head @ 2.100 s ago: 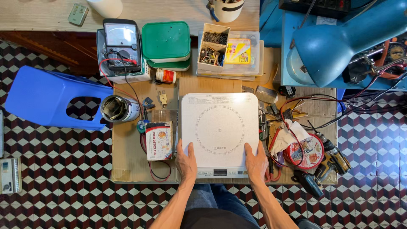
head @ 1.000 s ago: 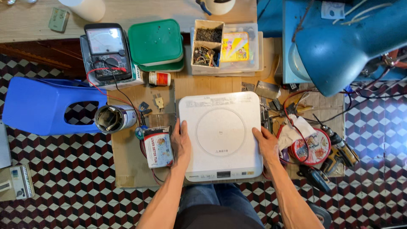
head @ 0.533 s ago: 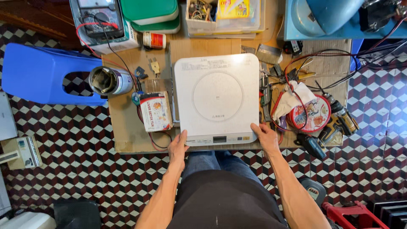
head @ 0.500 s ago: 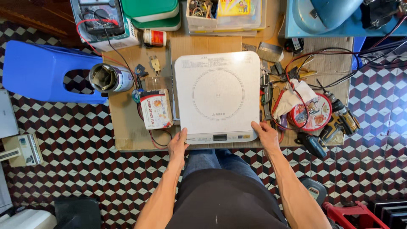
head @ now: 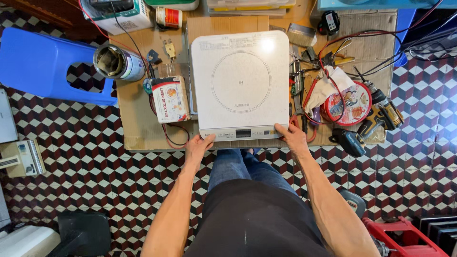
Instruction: The person disassembles an induction cooktop, uses a power drill to remove screws from the internal components, and then reassembles the unit by placing the top cover back on. The person also retrieves a plastic-wrapped item from a shelf.
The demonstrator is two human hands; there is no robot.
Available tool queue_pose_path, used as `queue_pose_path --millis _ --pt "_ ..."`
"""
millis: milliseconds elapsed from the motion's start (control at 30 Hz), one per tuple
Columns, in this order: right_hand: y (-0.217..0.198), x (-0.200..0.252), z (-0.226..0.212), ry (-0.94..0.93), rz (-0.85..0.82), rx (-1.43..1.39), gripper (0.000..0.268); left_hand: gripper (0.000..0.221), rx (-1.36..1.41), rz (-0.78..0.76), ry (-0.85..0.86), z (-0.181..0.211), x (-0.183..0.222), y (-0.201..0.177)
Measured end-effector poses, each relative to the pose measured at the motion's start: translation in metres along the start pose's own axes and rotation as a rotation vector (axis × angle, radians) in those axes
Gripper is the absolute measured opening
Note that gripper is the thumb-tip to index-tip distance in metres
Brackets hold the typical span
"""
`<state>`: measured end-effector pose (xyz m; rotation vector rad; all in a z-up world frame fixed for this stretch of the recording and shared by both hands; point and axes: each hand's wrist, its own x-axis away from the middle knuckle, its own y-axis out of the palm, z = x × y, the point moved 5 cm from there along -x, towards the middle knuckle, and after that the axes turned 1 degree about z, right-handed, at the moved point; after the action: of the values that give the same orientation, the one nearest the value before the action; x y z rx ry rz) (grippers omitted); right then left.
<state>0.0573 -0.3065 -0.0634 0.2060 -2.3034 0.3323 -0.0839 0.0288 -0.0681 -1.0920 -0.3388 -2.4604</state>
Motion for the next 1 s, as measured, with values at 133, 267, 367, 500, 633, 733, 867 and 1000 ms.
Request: queue_pose_path --millis 133,267,367,500,633,733,867,1000 --pt "-0.003 0.003 -0.003 0.034 -0.032 0.004 0.060 0.040 -0.075 0.005 -0.026 0.007 0.000 -0.005" --pt "-0.011 0.002 -0.012 0.010 -0.072 -0.172 0.061 0.046 -0.234 0.005 0.138 0.033 0.001 -0.003" --pt "-0.013 -0.014 -0.019 -0.033 -0.043 -0.213 0.058 0.047 -0.138 0.084 0.253 0.057 -0.010 -0.004" --pt "-0.002 -0.035 -0.034 -0.079 -0.048 -0.356 0.055 0.045 -0.324 0.187 0.257 0.080 -0.030 0.005" --pt "0.001 -0.045 -0.068 -0.093 0.116 -0.081 0.053 0.051 -0.329 0.329 0.154 0.095 -0.038 0.017" --pt "0.009 -0.051 -0.098 -0.081 0.114 -0.191 0.052 0.059 -0.310 0.377 0.312 0.119 -0.049 0.032" --pt "0.025 -0.061 -0.132 -0.011 0.205 -0.132 0.056 0.065 -0.317 0.402 0.317 0.156 -0.079 0.045" --pt "0.041 -0.064 -0.146 0.027 0.287 -0.165 0.061 0.058 -0.272 0.364 0.199 0.176 -0.099 0.046"
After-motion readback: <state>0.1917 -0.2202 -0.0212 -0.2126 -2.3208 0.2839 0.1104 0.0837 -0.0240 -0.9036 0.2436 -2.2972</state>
